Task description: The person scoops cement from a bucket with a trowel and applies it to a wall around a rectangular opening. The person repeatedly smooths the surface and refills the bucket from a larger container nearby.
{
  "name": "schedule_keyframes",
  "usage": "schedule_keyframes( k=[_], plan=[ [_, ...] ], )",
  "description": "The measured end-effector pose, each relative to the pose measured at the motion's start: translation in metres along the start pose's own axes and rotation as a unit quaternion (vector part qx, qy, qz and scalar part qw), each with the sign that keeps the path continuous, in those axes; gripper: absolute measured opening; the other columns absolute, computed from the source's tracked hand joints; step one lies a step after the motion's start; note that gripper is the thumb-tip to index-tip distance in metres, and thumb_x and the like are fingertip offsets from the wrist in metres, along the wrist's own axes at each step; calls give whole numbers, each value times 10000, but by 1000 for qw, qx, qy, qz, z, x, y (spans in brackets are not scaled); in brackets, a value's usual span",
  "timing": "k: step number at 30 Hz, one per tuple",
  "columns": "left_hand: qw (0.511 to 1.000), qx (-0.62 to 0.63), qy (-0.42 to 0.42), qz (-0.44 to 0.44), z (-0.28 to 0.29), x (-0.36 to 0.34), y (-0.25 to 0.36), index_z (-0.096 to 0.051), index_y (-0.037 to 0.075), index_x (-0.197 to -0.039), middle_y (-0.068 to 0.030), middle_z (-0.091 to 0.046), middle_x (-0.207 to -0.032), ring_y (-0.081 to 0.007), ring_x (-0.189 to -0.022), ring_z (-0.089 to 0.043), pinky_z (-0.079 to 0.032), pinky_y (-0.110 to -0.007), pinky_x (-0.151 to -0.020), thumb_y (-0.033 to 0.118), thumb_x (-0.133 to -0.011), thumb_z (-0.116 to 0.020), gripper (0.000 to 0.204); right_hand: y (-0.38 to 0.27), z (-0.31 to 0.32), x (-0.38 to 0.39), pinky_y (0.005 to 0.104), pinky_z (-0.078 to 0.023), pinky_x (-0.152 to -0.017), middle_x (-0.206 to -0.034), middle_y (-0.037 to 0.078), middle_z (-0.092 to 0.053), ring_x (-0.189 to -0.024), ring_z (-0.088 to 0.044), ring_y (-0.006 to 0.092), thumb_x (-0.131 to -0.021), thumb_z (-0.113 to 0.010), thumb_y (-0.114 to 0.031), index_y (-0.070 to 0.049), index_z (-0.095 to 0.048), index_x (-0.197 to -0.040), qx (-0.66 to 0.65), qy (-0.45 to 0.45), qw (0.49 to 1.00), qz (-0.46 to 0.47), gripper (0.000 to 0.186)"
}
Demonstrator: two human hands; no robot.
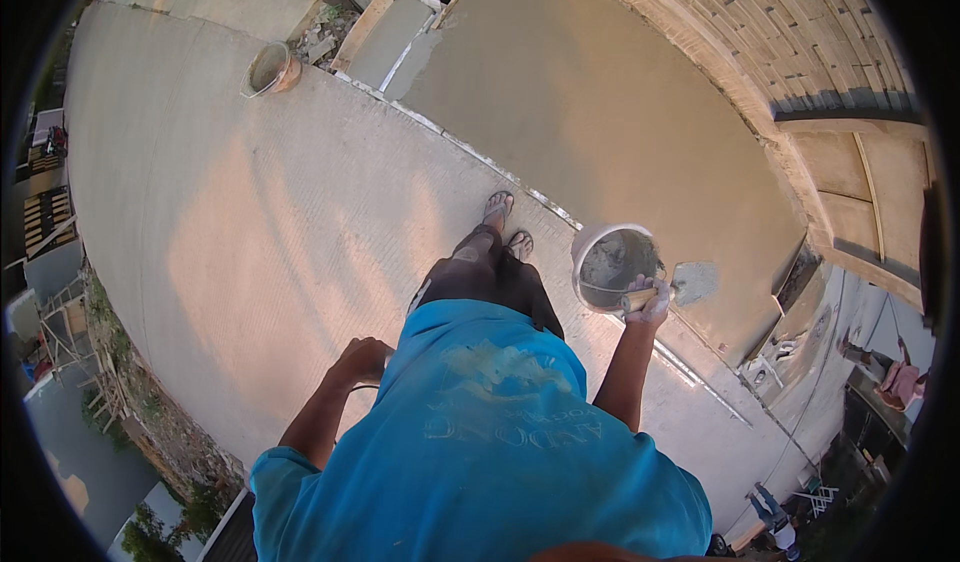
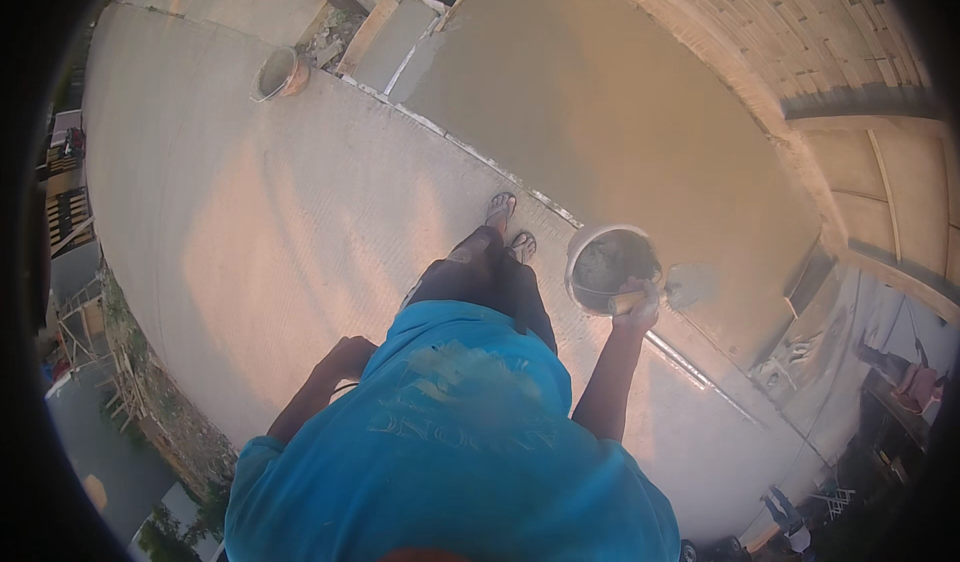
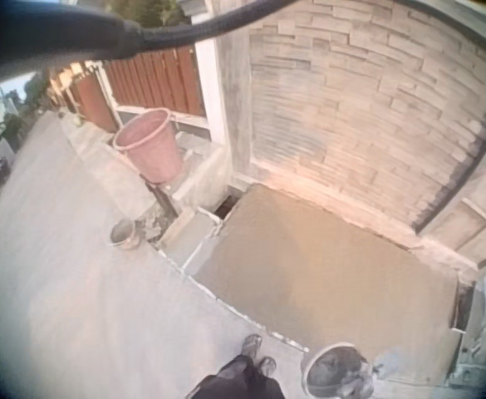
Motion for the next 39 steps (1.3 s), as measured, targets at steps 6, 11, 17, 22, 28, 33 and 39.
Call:
schedule_keyframes(
  k=[6,11,17,22,28,33,39],
  plan=[
    [972,205,100,45,-89,31,-22,-741,109,-912,-193,-717,-927,-348,-900,-696,-511,-435,-758,399,-788,-685,320,40,12,-12,385,-514,-740,-1042,75,-522,-1004,-568,256,-872,-618,-178,-74,-507,-1154,24,-4,998,-52,320],
    [920,346,148,110,-176,21,-62,-684,67,-867,-141,-665,-878,-295,-860,-642,-486,-438,-758,369,-827,-644,306,66,-19,-1,413,-543,-731,-1017,80,-515,-960,-581,261,-908,-574,-226,-69,-493,-1127,59,-32,997,-39,282],
    [804,501,195,255,-300,-30,-155,-631,35,-859,-79,-596,-889,-243,-884,-571,-456,-451,-784,319,-875,-595,287,95,-51,17,447,-498,-757,-816,20,-560,-851,-621,273,-840,-604,-196,-130,-512,-937,98,-62,993,-13,149],
    [708,556,260,349,-360,-37,-276,-599,14,-862,-42,-554,-905,-212,-906,-526,-438,-459,-805,286,-904,-565,277,130,-80,54,427,-549,-646,-1018,97,-498,-902,-588,280,-913,-533,-215,-71,-460,-1101,132,-35,991,-9,248],
    [709,585,218,328,-291,-13,-333,-619,20,-914,-68,-579,-952,-240,-936,-547,-448,-451,-821,285,-889,-582,269,188,-120,76,404,-545,-571,-881,87,-547,-769,-608,257,-934,-521,-257,-72,-471,-1084,71,84,993,47,244],
    [742,570,196,292,-200,-24,-389,-636,25,-957,-89,-600,-992,-262,-962,-564,-457,-444,-835,285,-877,-597,274,233,-150,95,368,-528,-507,-802,68,-554,-665,-594,228,-938,-525,-303,-84,-476,-1069,56,-7,998,16,260],
    [797,519,178,252,-77,-41,-452,-657,32,-1009,-115,-624,-1039,-290,-992,-585,-467,-435,-852,284,-862,-614,295,307,-215,73,415,-495,-511,-773,46,-551,-635,-592,243,-851,-606,-270,-141,-483,-971,-14,20,999,-31,215]
  ],
)
Point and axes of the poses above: each hand's wrist, its own x-axis away from the middle knuckle, its own z-axis out of the back of the hand, y = z × x, the point moved 2 cm from there along -x, towards the middle knuckle
